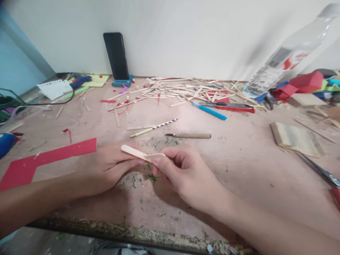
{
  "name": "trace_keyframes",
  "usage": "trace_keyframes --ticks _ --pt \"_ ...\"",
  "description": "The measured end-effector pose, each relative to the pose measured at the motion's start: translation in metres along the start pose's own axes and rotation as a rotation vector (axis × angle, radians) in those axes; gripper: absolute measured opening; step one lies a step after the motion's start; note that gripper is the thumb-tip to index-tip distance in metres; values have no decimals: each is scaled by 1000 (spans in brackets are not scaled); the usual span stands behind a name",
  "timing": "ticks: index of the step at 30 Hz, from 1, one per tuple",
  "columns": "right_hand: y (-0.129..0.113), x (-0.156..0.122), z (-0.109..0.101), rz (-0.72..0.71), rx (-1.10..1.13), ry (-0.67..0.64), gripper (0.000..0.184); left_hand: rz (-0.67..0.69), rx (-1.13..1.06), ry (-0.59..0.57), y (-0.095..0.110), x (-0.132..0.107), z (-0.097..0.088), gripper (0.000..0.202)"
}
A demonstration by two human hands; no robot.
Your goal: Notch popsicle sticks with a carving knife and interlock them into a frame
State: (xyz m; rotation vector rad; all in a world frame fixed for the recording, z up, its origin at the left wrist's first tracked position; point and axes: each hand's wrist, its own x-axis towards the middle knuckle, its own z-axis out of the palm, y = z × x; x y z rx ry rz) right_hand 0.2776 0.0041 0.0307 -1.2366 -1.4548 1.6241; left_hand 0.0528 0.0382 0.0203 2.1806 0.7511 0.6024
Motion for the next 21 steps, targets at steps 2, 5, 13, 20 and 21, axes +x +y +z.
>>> trace_keyframes --ticks 2,5,13,20,21 --pt "1 0 0 25 40 -38 46 -42 -23 5 3 1 0 29" --pt "5 1 0 25 52 -57 48 -29 -5 16 4 2 1 29" --pt "13 0 0 60 63 -37 42 -19 -5 -22 3 2 0 31" --pt "6 7 -6 72 268 -125 36 -93 -122 129 4 6 5 25" --pt "5 8 -6 90 337 -135 33 -112 -144 140 3 6 6 25"
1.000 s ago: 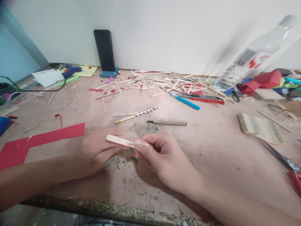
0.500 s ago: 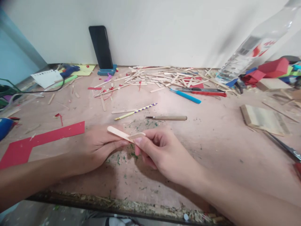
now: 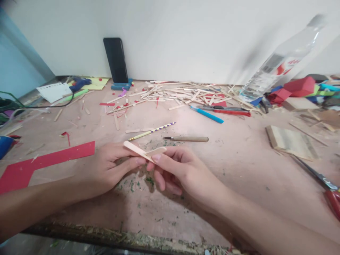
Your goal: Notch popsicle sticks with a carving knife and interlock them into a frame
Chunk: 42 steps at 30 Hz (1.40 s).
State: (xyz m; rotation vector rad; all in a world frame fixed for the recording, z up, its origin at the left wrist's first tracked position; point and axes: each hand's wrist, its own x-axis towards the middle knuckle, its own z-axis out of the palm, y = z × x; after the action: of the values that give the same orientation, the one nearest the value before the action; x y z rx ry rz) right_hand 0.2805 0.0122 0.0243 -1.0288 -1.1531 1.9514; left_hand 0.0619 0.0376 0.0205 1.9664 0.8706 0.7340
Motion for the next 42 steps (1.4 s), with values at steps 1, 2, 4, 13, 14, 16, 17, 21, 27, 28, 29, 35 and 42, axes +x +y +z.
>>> trace_keyframes --ticks 1,2,4,13,14,16,17,21,27,28,29,35,42 --pt "-1 0 1 9 56 -10 30 -16 -20 2 0 0 1 24" --pt "-1 0 1 10 93 -12 28 -35 -36 3 -1 1 1 23" --pt "-1 -1 0 1 99 10 27 -83 -76 10 -1 1 1 22" --pt "-20 6 -21 -383 -847 373 27 -174 -237 -76 0 -1 0 26" --pt "-24 10 -23 -443 -978 378 24 -161 -256 -112 -1 -2 0 26" --pt "-32 23 -27 -530 -1154 316 19 -161 -309 -173 -3 -4 0 28" --pt "-35 29 -27 -557 -1195 262 17 -159 -318 -171 -4 -5 0 28" --pt "-43 48 -24 -548 -1252 157 17 -174 -348 -123 -7 -2 0 31" --pt "-45 67 -31 -552 -1441 113 18 -136 -313 -30 -8 2 -5 32" --pt "-45 73 -34 -552 -1491 75 18 -119 -291 -20 -8 2 -5 31" --pt "-44 79 -37 -550 -1538 46 21 -99 -263 -15 -8 1 -5 29" --pt "-40 104 -46 -506 -1701 78 35 75 4 14 -11 3 -12 21" --pt "-42 94 -46 -479 -1734 81 35 220 178 -50 -19 5 -12 20"
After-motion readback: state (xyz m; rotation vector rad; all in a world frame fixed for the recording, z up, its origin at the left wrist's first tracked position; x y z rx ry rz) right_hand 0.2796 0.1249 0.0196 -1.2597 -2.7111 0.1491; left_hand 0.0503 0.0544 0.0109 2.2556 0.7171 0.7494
